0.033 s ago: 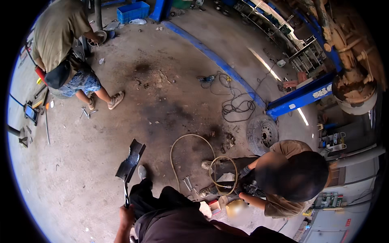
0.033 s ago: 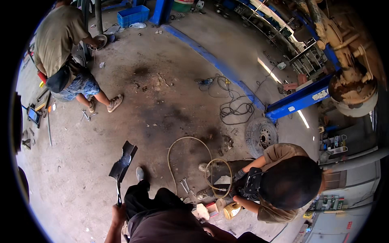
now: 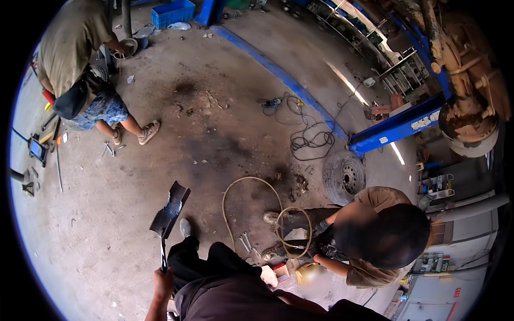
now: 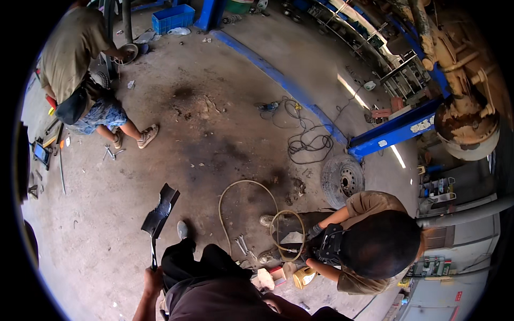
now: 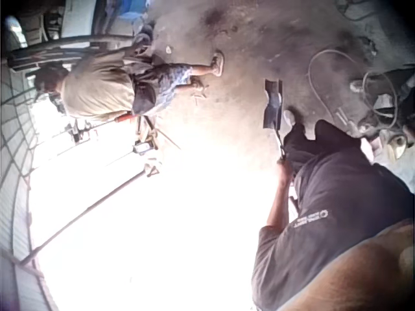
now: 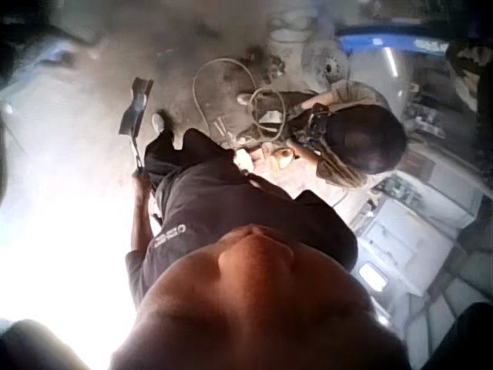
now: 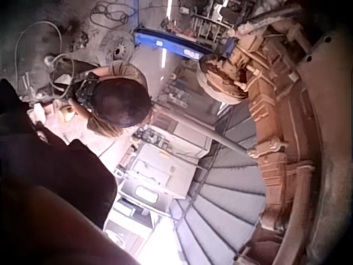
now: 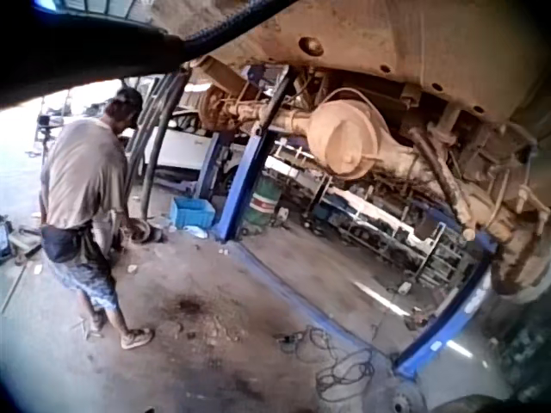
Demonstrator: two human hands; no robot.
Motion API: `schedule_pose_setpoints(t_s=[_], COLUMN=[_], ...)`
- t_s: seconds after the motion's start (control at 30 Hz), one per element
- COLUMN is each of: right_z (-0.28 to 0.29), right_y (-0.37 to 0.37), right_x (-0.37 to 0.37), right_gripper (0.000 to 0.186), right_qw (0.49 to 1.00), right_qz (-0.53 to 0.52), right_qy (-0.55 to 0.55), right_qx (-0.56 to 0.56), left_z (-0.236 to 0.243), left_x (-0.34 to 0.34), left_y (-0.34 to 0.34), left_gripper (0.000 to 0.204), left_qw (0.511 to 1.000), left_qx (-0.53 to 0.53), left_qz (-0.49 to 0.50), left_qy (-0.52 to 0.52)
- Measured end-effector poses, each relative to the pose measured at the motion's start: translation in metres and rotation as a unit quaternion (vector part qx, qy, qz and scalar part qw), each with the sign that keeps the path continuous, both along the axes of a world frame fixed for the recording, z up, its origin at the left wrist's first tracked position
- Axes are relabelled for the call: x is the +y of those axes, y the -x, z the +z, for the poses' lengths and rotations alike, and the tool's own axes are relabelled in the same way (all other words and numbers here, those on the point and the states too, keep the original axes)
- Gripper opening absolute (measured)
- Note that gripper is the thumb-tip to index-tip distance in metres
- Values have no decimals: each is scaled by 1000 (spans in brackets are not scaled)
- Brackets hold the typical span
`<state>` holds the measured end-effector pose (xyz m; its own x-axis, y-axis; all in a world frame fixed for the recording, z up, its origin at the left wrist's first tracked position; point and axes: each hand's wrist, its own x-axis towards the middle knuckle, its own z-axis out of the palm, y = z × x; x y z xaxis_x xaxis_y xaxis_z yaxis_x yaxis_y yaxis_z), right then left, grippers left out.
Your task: The person uses a welding torch to heat a metal piece on the floor, then stands to hammer a vehicle part on a lift. They return to the floor to continue heating the metal piece with the torch.
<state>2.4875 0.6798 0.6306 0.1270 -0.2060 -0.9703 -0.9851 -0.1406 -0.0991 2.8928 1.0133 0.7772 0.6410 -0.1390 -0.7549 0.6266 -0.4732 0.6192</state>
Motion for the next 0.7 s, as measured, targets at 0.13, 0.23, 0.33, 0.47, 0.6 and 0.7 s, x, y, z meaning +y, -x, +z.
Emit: schedule_pose_setpoints(t_s=[0.13, 0.23, 0.33, 0.47, 0.6, 0.7], right_z=[25, 37, 35, 25, 20, 23], right_y=[-19, -46, -77, -130, -178, -216], right_x=[25, 30, 15, -27, -97, -147], right_gripper=[24, 25, 25, 26, 27, 28], right_qw=[998, 994, 990, 981, 963, 948], right_qz=[-57, -95, -119, -171, -245, -294], right_qy=[-22, -36, -53, -76, -76, -77], right_qx=[27, 37, 44, 58, 83, 96], left_z=[-12, -32, -57, -121, -144, -96], left_x=[-36, -71, -131, -213, -339, -459], left_y=[-94, -156, -196, -240, -287, -317], left_gripper=[29, 25, 23, 23, 21, 32], left_qw=[996, 991, 977, 958, 911, 857], left_qx=[0, 1, -56, -79, -50, -48], left_qz=[-74, -124, -194, -266, -401, -509], left_qy=[-57, -41, -74, -68, -83, -62])
